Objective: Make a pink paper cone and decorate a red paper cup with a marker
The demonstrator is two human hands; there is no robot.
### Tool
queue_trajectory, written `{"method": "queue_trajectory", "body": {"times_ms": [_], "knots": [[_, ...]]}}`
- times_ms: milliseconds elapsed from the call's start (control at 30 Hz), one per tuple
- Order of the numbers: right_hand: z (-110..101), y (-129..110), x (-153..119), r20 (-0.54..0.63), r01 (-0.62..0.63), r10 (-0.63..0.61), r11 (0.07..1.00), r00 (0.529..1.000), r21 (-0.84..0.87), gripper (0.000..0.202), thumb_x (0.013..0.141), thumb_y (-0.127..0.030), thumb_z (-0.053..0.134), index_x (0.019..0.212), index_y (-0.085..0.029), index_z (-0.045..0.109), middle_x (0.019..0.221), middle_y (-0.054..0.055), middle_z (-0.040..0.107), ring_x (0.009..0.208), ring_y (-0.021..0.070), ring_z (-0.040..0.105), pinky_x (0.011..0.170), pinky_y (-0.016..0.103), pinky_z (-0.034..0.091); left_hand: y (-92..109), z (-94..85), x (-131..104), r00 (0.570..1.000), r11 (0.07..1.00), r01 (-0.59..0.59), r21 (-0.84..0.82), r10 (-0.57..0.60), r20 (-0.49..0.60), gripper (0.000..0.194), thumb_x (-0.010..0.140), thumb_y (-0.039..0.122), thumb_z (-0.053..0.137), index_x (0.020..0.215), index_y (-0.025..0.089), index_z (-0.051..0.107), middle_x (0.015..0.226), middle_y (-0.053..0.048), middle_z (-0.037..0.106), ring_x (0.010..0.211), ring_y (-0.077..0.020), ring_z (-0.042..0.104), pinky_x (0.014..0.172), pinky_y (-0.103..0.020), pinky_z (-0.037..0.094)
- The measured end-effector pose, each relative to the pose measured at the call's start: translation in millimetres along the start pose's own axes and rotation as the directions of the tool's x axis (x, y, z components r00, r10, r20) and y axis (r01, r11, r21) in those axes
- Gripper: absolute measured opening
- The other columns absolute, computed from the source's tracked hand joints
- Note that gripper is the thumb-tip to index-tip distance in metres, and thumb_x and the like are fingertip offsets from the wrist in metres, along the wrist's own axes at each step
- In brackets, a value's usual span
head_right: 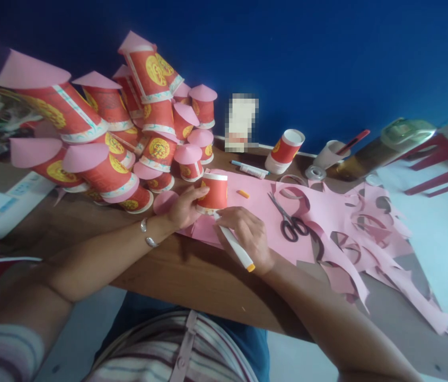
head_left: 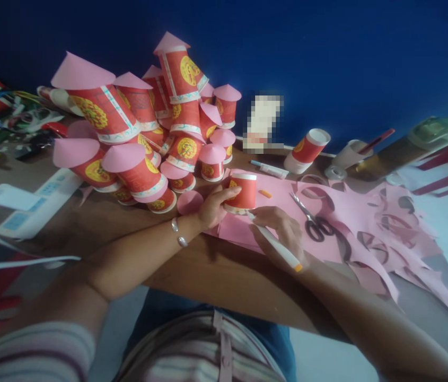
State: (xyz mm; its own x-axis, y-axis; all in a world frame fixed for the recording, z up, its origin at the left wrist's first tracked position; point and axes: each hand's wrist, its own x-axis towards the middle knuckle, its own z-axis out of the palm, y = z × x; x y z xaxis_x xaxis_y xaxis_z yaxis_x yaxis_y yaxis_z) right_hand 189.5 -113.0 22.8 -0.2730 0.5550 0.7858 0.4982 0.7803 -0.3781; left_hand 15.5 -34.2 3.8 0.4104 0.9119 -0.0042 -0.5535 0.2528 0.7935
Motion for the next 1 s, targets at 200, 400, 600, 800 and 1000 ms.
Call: {"method": "queue_trajectory", "body": {"times_ms": [200,400,600,800,1000], "knots": [[0.1,0.0,1.4,0.032,0.035,-0.036,0.999,0.999,0.033,0.020,0.094,-0.013,0.071,0.110,-0.023,0.064,0.093,0.006,0.078,0.085,0.0204,0.078,0.071,0.031,0.064,-0.4,0.0,-3.8,0.995,0.995,0.069,0.068,-0.074,0.067,0.045,0.074,0.045,0.086,0.104,0.018,0.065,0.089,-0.003,0.073,0.080,-0.0187,0.069,0.076,-0.032,0.056],[0.1,-1.9,1.8,-0.007,0.045,-0.045,0.999,0.999,0.008,0.019,0.092,-0.010,0.070,0.103,-0.024,0.063,0.079,0.001,0.073,0.069,0.0172,0.073,0.062,0.028,0.059,4.0,1.7,-5.4,0.996,0.995,0.064,0.080,-0.069,0.061,0.044,0.076,0.048,0.084,0.103,0.016,0.070,0.091,-0.006,0.074,0.086,-0.0216,0.071,0.081,-0.035,0.056],[-2.3,-5.0,3.8,0.027,0.011,-0.010,1.000,1.000,-0.026,0.012,0.095,-0.013,0.066,0.098,-0.024,0.061,0.075,-0.001,0.072,0.062,0.0135,0.069,0.058,0.024,0.055,3.5,-0.5,-4.2,0.995,0.995,0.065,0.077,-0.070,0.070,0.044,0.076,0.048,0.083,0.104,0.015,0.071,0.092,-0.009,0.076,0.085,-0.0227,0.072,0.079,-0.035,0.057],[-3.2,-5.9,5.5,0.055,0.002,0.000,1.000,0.998,-0.028,0.010,0.095,-0.015,0.066,0.094,-0.023,0.060,0.074,-0.001,0.071,0.060,0.0125,0.069,0.057,0.023,0.054,2.8,-1.4,-3.8,0.995,0.994,0.063,0.085,-0.069,0.067,0.047,0.077,0.047,0.083,0.108,0.015,0.068,0.094,-0.009,0.075,0.087,-0.0219,0.072,0.078,-0.033,0.057],[-2.6,-5.3,5.1,0.053,-0.002,0.003,1.000,0.999,-0.020,0.010,0.095,-0.015,0.066,0.095,-0.024,0.060,0.075,-0.001,0.072,0.061,0.0126,0.069,0.057,0.023,0.054,4.8,1.9,-4.7,0.995,0.994,0.060,0.087,-0.066,0.075,0.043,0.076,0.048,0.082,0.101,0.016,0.069,0.090,-0.008,0.075,0.081,-0.0198,0.070,0.075,-0.032,0.056]]}}
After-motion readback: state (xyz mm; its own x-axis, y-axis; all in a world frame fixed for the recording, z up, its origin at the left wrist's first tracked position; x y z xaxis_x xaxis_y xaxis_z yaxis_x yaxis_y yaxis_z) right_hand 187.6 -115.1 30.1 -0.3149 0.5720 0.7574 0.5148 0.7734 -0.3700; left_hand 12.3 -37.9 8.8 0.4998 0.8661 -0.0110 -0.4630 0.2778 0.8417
